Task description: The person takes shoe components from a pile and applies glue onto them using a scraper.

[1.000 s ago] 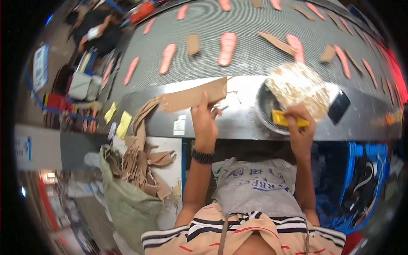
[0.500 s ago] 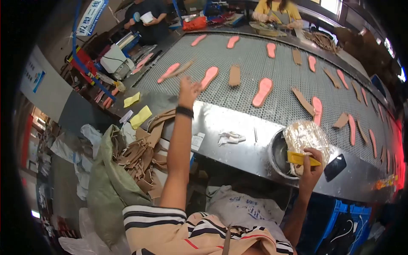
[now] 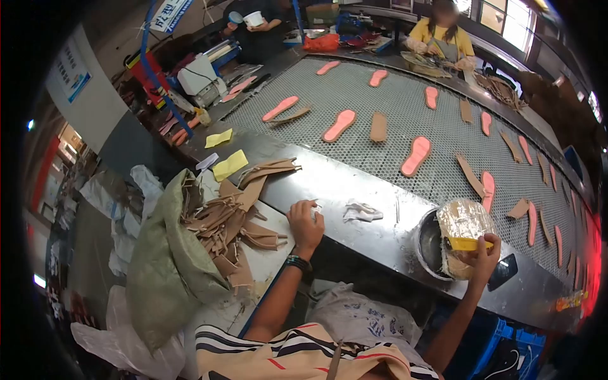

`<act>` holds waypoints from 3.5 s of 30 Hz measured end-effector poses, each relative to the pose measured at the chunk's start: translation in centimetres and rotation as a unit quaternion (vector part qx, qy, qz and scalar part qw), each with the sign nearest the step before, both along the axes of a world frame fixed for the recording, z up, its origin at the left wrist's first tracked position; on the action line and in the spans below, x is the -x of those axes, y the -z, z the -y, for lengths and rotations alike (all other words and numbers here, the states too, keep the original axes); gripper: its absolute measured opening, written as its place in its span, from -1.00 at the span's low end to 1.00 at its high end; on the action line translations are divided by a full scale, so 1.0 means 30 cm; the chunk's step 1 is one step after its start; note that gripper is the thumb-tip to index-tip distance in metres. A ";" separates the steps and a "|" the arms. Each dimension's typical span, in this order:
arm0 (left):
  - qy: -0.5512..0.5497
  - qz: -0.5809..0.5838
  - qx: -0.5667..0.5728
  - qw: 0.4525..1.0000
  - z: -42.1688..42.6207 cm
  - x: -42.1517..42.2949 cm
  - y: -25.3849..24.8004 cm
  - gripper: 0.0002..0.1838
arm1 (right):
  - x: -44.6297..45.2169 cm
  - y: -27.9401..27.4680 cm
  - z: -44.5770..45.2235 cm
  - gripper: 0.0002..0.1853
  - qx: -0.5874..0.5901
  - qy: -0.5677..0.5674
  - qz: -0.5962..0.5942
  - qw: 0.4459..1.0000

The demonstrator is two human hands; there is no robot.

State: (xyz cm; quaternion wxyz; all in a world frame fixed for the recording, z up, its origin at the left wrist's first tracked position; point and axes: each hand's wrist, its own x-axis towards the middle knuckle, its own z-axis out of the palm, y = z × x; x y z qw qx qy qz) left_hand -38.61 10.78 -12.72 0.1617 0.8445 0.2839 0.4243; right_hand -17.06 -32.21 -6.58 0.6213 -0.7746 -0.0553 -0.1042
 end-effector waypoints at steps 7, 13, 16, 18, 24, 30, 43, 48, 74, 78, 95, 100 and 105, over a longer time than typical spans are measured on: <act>-0.002 0.036 -0.010 0.999 0.012 -0.025 -0.043 -0.76 | -0.059 0.038 0.212 -0.82 0.072 0.102 0.120 0.985; 0.112 0.224 -0.057 0.966 0.028 0.064 -0.450 -0.88 | 0.033 0.184 0.372 -0.81 0.145 0.183 0.105 0.967; 0.097 0.272 -0.185 0.939 0.033 0.195 -0.776 -0.83 | 0.084 0.248 0.349 -0.81 0.112 0.174 0.128 0.970; 0.101 0.348 -0.360 0.859 0.012 0.306 -0.988 -0.55 | 0.093 0.247 0.331 -0.81 0.087 0.162 0.111 0.977; 0.312 0.380 -0.542 0.681 0.123 0.536 -1.363 -0.50 | 0.087 0.254 0.331 -0.82 0.053 0.166 0.035 0.984; 0.315 0.336 -0.593 0.660 0.187 0.650 -1.509 -0.56 | -0.113 0.618 0.487 -0.78 0.041 0.158 0.202 0.966; 0.301 0.319 -0.541 0.717 0.343 0.836 -1.661 -0.64 | -0.104 0.400 0.448 -0.73 0.034 0.171 0.122 0.977; 0.363 0.296 -0.541 0.699 0.426 0.753 -1.494 -0.63 | -0.131 0.457 0.452 -0.82 0.030 0.138 0.126 0.982; 0.219 -0.319 -0.118 0.914 0.153 1.078 -0.136 -0.73 | 0.087 0.219 0.371 -0.81 0.389 -0.083 0.176 0.900; 0.225 -0.314 -0.088 0.918 0.130 1.155 -0.058 -0.71 | 0.089 0.203 0.369 -0.82 0.432 -0.129 0.209 0.868; 0.217 -0.321 -0.057 0.920 0.099 1.124 -0.049 -0.73 | 0.109 0.110 0.291 -0.57 0.415 -0.212 0.240 0.852; 0.216 -0.309 -0.053 0.925 0.104 1.133 -0.041 -0.75 | 0.108 0.107 0.286 -0.60 0.423 -0.227 0.240 0.844; 0.218 -0.334 -0.040 0.916 0.100 1.132 -0.051 -0.77 | 0.095 0.129 0.304 -0.60 0.426 -0.216 0.227 0.849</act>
